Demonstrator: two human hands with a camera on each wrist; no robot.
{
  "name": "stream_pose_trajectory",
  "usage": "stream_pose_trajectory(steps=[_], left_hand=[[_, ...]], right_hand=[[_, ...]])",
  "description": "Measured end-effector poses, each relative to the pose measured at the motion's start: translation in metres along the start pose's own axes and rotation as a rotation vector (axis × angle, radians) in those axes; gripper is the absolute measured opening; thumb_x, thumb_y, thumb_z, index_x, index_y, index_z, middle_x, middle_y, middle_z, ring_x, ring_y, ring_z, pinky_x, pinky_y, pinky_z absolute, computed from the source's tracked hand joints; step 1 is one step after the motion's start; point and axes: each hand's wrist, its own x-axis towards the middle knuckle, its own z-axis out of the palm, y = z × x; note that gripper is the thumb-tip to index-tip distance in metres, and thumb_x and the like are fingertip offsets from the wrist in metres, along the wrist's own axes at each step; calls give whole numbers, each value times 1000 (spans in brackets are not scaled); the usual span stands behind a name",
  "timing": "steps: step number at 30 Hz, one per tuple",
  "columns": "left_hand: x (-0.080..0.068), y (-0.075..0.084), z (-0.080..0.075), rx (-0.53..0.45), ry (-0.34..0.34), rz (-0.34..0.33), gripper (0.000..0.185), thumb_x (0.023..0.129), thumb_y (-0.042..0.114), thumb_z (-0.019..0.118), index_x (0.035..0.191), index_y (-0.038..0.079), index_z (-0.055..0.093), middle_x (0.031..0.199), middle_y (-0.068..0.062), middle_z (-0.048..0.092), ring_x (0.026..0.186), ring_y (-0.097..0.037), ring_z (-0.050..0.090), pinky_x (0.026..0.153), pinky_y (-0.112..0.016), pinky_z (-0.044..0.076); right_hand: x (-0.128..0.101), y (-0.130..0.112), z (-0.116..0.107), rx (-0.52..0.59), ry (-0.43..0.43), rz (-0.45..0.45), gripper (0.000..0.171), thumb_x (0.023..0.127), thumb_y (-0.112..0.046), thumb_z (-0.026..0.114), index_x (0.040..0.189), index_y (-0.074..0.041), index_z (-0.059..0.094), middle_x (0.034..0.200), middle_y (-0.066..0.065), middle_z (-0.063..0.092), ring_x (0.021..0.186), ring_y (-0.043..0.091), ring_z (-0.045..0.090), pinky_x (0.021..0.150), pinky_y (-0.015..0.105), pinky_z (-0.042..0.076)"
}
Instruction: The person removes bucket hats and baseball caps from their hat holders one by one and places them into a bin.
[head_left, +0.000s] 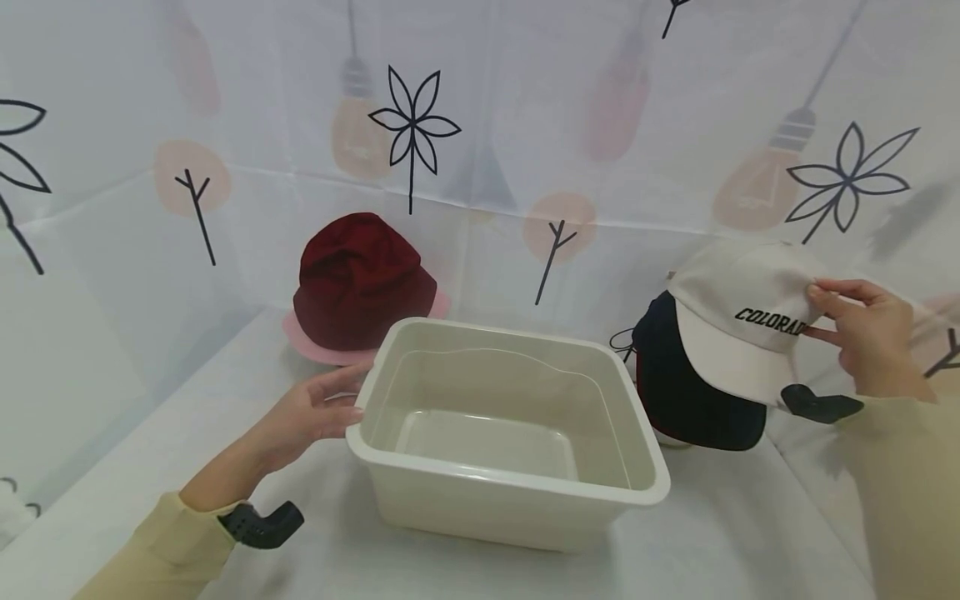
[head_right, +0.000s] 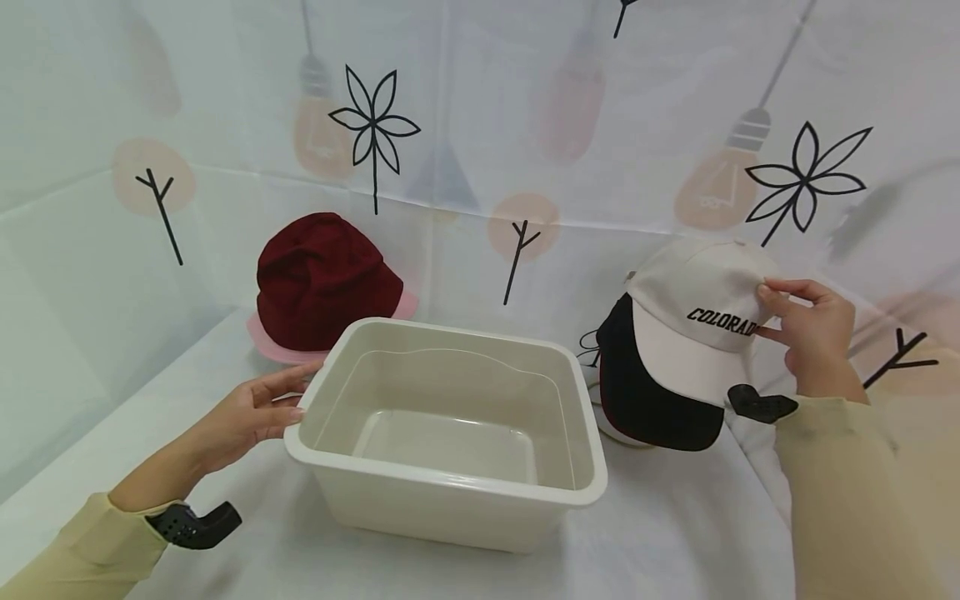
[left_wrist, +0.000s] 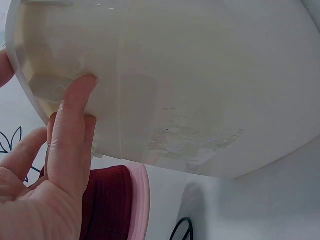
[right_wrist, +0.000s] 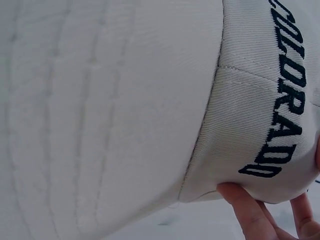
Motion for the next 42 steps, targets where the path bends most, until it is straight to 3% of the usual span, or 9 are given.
stream_pose_trajectory(steps=[16, 23, 29, 42], left_hand=[[-1, 3, 1, -6, -8, 2, 67, 85, 12, 66, 144, 7, 34, 137, -19, 40, 117, -29, 49, 83, -43, 48], [-1, 3, 1, -2, -15, 9, 67, 85, 12, 65, 144, 7, 33, 137, -19, 40, 115, -24, 51, 83, -43, 48], [-2, 2, 1, 2, -7, 2, 67, 85, 12, 65, 144, 4, 33, 136, -20, 42, 111, -21, 53, 83, -42, 48], [-1, 1, 0, 1, -5, 1, 68, 84, 11, 66, 144, 5, 34, 135, -21, 39, 115, -24, 51, 82, -41, 48]], right_hand=[[-1, -17, -5, -30, 31, -48, 39, 65, -29, 80, 101, -20, 66, 109, -11, 48, 88, 3, 51, 45, 19, 49], [-9, -32, 4, 60, 0, -104, 32, 69, -18, 80, 99, -13, 68, 111, -8, 46, 95, 5, 51, 46, 21, 50], [-13, -38, 12, -49, 7, -85, 40, 71, -28, 75, 109, -19, 65, 120, -13, 41, 115, 11, 41, 46, 16, 48], [-24, -38, 29, 98, -95, -125, 34, 70, -13, 80, 102, -10, 70, 116, -10, 42, 96, 9, 52, 50, 22, 51]])
